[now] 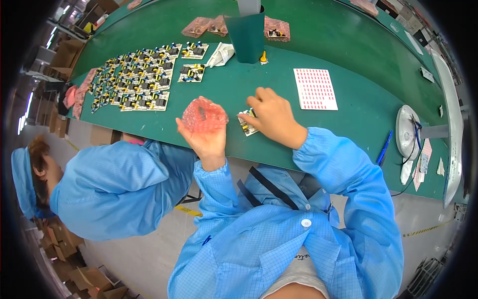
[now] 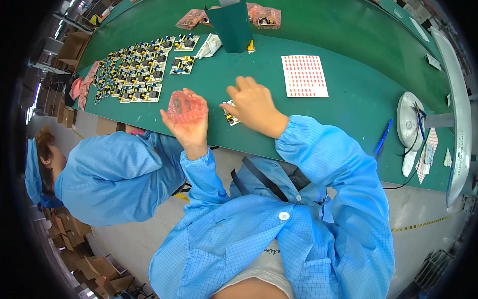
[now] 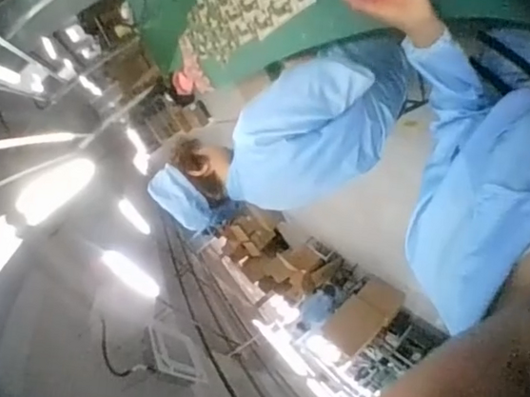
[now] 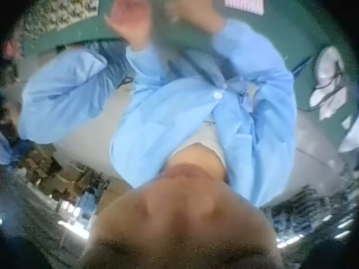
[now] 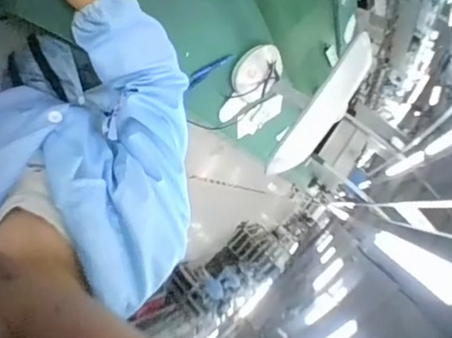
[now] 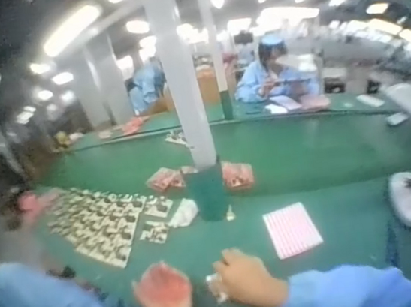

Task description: The person inspects circuit boards and places them into bubble wrap protective sleeves by hand.

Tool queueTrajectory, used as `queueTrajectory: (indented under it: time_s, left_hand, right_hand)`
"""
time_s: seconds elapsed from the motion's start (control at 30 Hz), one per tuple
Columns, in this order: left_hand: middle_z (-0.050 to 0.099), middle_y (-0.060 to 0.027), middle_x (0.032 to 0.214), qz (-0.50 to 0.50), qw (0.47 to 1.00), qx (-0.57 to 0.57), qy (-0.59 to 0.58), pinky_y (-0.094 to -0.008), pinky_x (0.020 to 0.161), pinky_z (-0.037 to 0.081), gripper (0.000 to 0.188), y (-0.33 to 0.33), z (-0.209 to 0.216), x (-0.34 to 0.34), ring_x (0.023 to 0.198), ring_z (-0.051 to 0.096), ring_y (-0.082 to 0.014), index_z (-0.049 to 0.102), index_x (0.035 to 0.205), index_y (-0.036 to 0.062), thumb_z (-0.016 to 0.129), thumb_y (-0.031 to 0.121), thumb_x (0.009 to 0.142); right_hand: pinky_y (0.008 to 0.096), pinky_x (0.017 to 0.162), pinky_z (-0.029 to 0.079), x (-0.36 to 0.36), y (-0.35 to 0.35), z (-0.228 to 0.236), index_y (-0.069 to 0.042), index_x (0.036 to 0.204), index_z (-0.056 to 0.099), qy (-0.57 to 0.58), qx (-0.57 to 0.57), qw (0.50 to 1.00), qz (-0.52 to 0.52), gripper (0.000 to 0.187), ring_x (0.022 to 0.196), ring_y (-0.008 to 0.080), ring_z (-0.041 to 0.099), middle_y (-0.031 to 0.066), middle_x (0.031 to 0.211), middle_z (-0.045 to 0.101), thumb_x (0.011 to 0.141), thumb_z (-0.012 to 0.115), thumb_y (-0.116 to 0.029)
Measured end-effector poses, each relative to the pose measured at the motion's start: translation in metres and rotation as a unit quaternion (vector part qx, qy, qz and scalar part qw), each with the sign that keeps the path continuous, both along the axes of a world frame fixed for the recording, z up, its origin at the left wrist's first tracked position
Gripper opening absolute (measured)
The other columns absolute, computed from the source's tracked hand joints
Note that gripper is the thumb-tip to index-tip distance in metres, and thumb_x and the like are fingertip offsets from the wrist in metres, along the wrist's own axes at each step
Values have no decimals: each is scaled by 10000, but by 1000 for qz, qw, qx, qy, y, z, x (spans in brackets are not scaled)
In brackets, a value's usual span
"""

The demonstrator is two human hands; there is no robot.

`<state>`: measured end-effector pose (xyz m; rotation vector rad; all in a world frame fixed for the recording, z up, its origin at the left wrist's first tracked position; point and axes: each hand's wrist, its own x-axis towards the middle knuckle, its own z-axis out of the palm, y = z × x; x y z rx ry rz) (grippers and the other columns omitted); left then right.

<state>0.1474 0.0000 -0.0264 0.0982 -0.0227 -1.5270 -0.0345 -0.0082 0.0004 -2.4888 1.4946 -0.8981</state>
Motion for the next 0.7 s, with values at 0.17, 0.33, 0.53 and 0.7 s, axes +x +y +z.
queueTrajectory:
  time_s: [0.17,0.33,0.53,0.7]
  left_hand:
    - [544,-125,1188,-4,999,-11,43,-411,927,434,599,-1,-1,2,1038,528,-247,543,1170,5,721,423,780]
    - [535,-129,1192,-2,995,-3,102,-405,924,438,583,0,1,6,1028,528,-244,558,1157,12,751,386,754]
    - [535,-121,1190,-1,993,-8,114,-389,911,443,561,-1,-4,13,1015,531,-233,569,1145,19,758,369,749]
    - [537,-111,1173,-11,991,-1,131,-384,898,447,554,0,-6,12,1008,534,-227,566,1152,20,757,355,754]
  right_hand:
    - [377,606,503,24,-11,-13,-31,792,618,100,6,994,34,235,763,266,615,97,802,573,737,725,-233]
    - [374,611,516,13,-4,-12,-24,760,592,138,-33,978,155,135,734,242,622,93,754,568,753,653,-145]
    - [358,642,509,-28,30,3,-25,753,578,162,-6,962,218,82,783,225,606,71,769,562,704,591,-90]
    - [341,688,496,-60,42,10,-17,863,649,156,-45,967,197,172,821,213,576,61,826,597,700,618,-59]
